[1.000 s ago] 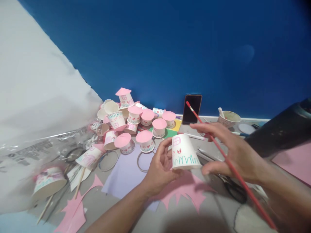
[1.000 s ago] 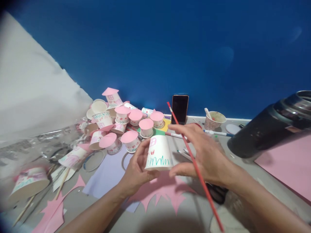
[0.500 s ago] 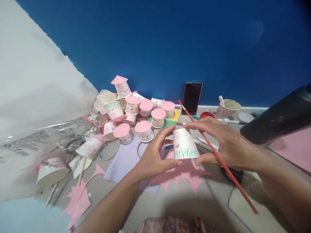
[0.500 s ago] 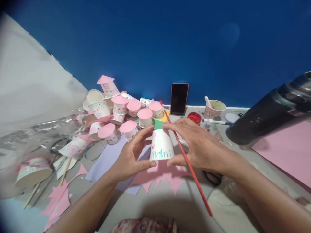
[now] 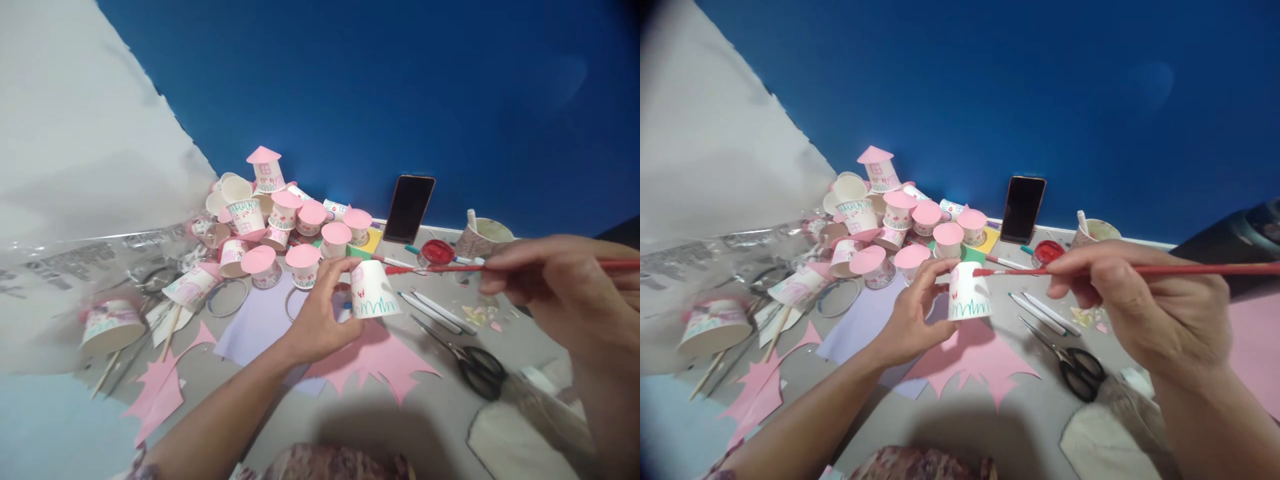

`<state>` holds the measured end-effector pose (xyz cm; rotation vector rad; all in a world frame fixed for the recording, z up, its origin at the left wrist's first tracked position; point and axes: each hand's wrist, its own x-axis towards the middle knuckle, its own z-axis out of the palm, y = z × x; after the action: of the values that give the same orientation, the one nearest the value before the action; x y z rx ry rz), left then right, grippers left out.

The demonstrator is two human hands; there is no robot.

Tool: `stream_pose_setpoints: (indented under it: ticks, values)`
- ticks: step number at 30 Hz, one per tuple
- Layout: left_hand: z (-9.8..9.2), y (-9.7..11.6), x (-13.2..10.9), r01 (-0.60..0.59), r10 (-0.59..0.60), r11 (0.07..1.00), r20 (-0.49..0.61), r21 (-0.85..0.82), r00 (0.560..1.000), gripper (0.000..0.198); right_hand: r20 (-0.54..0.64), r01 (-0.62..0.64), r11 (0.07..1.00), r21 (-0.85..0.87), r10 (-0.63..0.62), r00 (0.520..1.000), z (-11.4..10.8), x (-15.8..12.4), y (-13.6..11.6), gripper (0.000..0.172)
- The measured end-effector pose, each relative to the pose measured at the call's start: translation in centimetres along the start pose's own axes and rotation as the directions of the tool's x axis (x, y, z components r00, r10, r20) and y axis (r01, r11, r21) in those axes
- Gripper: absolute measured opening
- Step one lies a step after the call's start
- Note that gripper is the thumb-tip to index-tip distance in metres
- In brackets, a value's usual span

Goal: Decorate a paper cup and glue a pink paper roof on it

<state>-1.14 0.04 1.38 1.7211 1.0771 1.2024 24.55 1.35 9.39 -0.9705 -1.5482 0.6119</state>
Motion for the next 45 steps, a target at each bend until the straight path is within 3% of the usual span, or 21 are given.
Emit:
stream_pose_setpoints:
  ticks: [4,11,16,26,33,45]
  values:
    - [0.0,0.1,-0.1,-0.01,0.01,1.0,-0.002,0.014,1.0,0.074,-0.031,-0.051,0.987,-0.153,0.046,0.998,1.1,-0.9,-1.8,0.025]
    - [0.1,0.5,-0.2,-0.026,0.026,0.999,0.002,0.046,1.0,0.073,0.06,0.052,0.963,-0.264,-0.037,0.998,0.7,-1.5,-2.1,0.023]
    - [0.1,0.4,-0.2,-0.009,0.009,1.0,0.016,0.023,1.0,0.076,0.086,0.09,0.963,-0.254,-0.07,0.994,0.6,-1.4,-2.3,0.026]
    - [0.2,0.5,-0.1,-0.011,0.01,1.0,0.052,0.016,0.999,0.071,0.064,0.046,0.97,-0.237,-0.032,0.997,0.7,-1.3,-2.0,0.024]
    - [0.3,0.5,-0.3,-0.016,0.016,1.0,0.05,0.0,0.999,0.074,0.33,0.24,0.958,-0.157,-0.178,0.927,-1.7,0.2,0.3,0.018]
    - [0.5,0.1,-0.3,-0.008,0.011,0.999,0.054,-0.045,0.998,0.078,0.286,0.252,0.956,-0.15,-0.202,0.937,-1.8,0.3,0.4,0.018]
